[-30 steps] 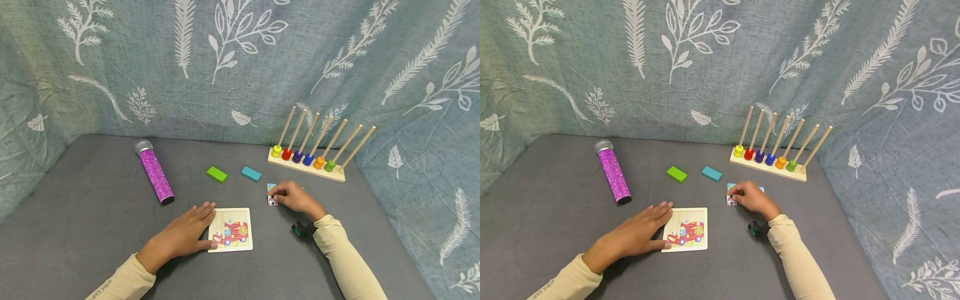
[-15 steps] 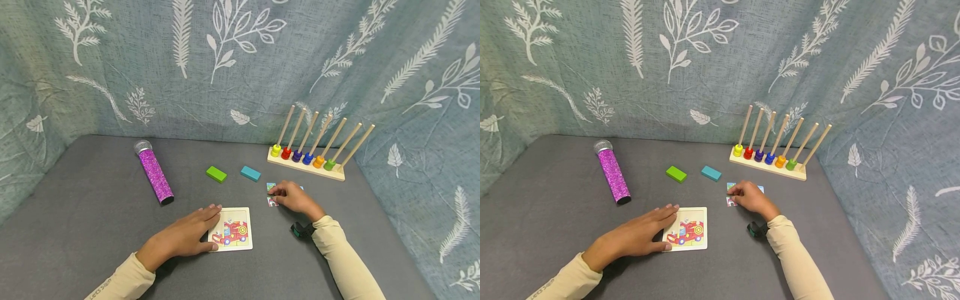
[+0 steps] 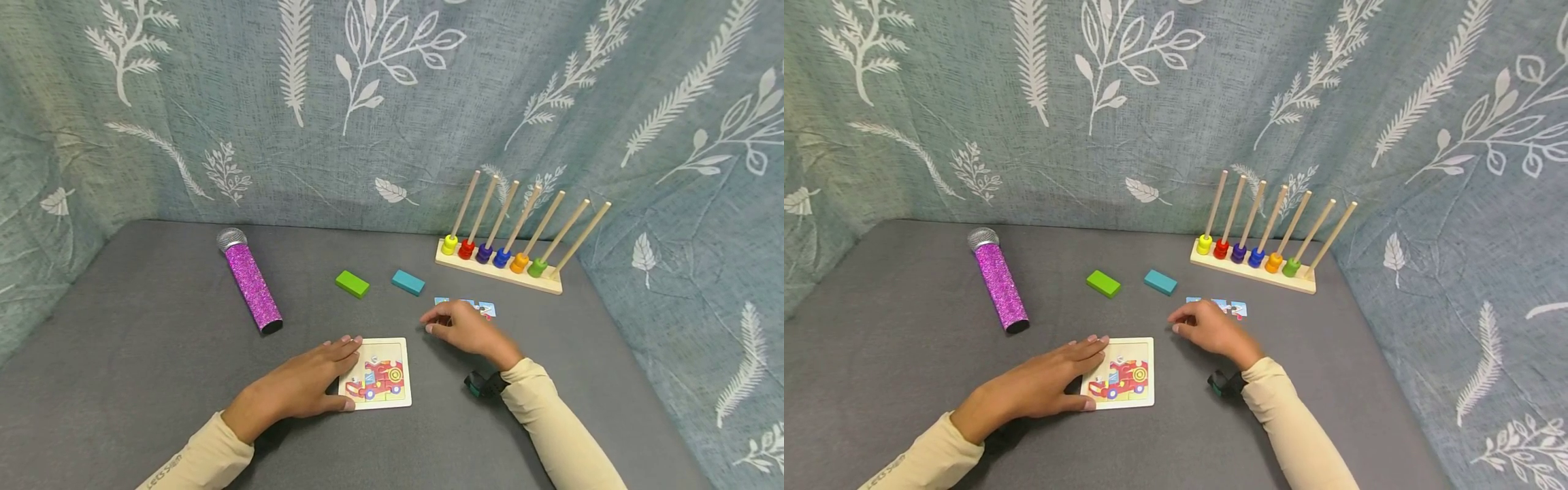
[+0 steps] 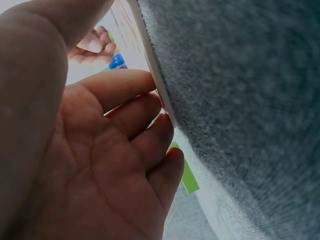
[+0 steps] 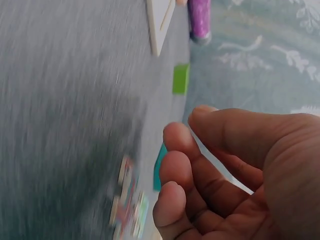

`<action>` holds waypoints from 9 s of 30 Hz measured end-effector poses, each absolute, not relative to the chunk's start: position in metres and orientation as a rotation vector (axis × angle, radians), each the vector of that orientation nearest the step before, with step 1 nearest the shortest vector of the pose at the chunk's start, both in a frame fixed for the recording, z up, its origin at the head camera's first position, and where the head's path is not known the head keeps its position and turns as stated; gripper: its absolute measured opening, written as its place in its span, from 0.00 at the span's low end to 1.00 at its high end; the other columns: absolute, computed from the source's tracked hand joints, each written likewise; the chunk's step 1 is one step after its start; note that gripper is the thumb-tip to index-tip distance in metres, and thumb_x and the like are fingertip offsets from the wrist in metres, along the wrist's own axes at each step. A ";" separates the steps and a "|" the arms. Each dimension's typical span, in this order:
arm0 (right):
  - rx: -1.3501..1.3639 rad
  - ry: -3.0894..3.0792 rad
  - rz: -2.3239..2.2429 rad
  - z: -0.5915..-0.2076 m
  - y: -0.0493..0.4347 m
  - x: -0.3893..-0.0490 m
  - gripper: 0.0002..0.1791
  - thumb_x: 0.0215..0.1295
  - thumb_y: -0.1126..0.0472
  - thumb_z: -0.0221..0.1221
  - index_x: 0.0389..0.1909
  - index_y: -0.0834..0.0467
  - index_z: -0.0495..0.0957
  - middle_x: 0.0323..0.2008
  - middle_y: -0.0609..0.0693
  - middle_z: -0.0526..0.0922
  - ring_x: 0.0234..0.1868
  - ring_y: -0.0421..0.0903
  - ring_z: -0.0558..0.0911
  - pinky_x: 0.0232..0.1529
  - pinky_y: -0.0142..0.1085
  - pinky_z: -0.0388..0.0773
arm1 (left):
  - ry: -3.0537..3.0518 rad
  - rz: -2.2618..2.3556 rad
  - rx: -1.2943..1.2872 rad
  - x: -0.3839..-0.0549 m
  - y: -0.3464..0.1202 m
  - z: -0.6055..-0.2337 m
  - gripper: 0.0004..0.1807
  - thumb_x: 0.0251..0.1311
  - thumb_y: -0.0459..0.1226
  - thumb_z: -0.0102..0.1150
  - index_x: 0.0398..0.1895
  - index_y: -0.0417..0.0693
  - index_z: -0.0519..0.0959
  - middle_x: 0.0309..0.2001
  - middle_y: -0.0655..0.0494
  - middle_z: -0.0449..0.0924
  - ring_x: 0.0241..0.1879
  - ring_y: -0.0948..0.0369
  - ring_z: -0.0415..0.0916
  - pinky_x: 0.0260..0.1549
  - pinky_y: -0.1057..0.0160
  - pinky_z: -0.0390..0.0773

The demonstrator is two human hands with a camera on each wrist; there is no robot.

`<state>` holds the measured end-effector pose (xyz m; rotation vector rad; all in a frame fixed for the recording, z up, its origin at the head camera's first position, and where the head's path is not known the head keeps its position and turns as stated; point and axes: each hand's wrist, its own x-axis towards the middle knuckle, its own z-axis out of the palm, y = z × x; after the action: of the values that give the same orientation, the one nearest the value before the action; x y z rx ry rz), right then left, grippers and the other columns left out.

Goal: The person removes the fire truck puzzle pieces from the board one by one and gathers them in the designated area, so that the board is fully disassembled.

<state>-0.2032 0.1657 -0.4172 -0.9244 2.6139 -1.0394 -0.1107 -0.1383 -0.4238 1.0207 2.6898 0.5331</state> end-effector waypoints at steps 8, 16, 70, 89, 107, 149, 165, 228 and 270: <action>-1.007 2.515 -1.033 -0.413 0.145 -0.191 0.09 0.67 0.66 0.60 0.43 0.62 0.85 0.37 0.46 0.85 0.32 0.35 0.77 0.31 0.31 0.77 | 2.694 0.531 0.996 -0.112 -0.137 -0.423 0.43 0.57 0.50 0.67 0.69 0.33 0.64 0.72 0.42 0.57 0.71 0.46 0.54 0.68 0.48 0.56; -1.036 2.402 -1.050 -0.412 0.128 -0.183 0.10 0.67 0.66 0.59 0.45 0.63 0.84 0.38 0.48 0.86 0.34 0.34 0.77 0.33 0.29 0.76 | 2.682 0.495 0.968 -0.112 -0.136 -0.421 0.43 0.58 0.51 0.66 0.70 0.35 0.63 0.73 0.43 0.55 0.72 0.48 0.52 0.68 0.48 0.55; -1.112 2.182 -1.115 -0.421 0.111 -0.178 0.11 0.68 0.70 0.56 0.47 0.63 0.83 0.42 0.50 0.86 0.34 0.33 0.76 0.35 0.28 0.76 | 2.726 0.478 1.091 -0.110 -0.136 -0.425 0.35 0.65 0.46 0.59 0.67 0.31 0.66 0.71 0.40 0.59 0.70 0.44 0.56 0.66 0.46 0.58; -1.145 2.258 -1.105 -0.421 0.099 -0.173 0.15 0.63 0.72 0.61 0.50 0.61 0.81 0.41 0.49 0.80 0.34 0.35 0.77 0.36 0.30 0.78 | 2.735 0.491 1.126 -0.110 -0.137 -0.422 0.34 0.64 0.45 0.60 0.67 0.32 0.67 0.70 0.39 0.59 0.69 0.43 0.58 0.65 0.45 0.60; -1.212 2.283 -1.026 -0.424 0.092 -0.168 0.16 0.60 0.74 0.62 0.49 0.61 0.82 0.39 0.49 0.79 0.33 0.33 0.74 0.36 0.27 0.75 | 2.744 0.531 1.132 -0.110 -0.138 -0.424 0.36 0.63 0.43 0.62 0.69 0.33 0.65 0.70 0.37 0.60 0.68 0.43 0.59 0.64 0.45 0.61; -1.028 2.410 -1.170 -0.399 0.151 -0.188 0.15 0.69 0.74 0.48 0.49 0.67 0.81 0.32 0.49 0.80 0.25 0.39 0.71 0.25 0.31 0.69 | 2.745 0.521 1.108 -0.109 -0.137 -0.424 0.34 0.63 0.46 0.61 0.66 0.33 0.68 0.70 0.38 0.60 0.68 0.43 0.59 0.64 0.45 0.61; -0.867 2.532 -1.226 -0.398 0.186 -0.194 0.11 0.66 0.71 0.57 0.47 0.68 0.81 0.30 0.49 0.82 0.28 0.42 0.77 0.28 0.33 0.74 | 2.740 0.540 1.124 -0.109 -0.138 -0.424 0.34 0.63 0.45 0.61 0.65 0.31 0.68 0.69 0.37 0.60 0.68 0.42 0.59 0.64 0.44 0.61; -0.663 2.739 -1.097 -0.429 0.232 -0.218 0.08 0.63 0.73 0.60 0.42 0.69 0.83 0.31 0.52 0.83 0.30 0.41 0.77 0.31 0.35 0.75 | 2.734 0.529 1.107 -0.109 -0.139 -0.421 0.34 0.64 0.45 0.61 0.66 0.32 0.68 0.70 0.38 0.60 0.69 0.43 0.59 0.65 0.46 0.60; -0.894 2.608 -1.110 -0.418 0.178 -0.185 0.09 0.66 0.65 0.61 0.43 0.63 0.85 0.36 0.46 0.85 0.32 0.36 0.78 0.33 0.32 0.77 | 2.745 0.522 1.109 -0.109 -0.137 -0.424 0.34 0.63 0.44 0.62 0.66 0.31 0.67 0.70 0.37 0.60 0.69 0.43 0.58 0.65 0.46 0.60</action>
<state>-0.1854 0.1782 -0.4185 -0.8938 2.6081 -1.1101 -0.1095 -0.1373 -0.4239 1.1093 2.7446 0.5219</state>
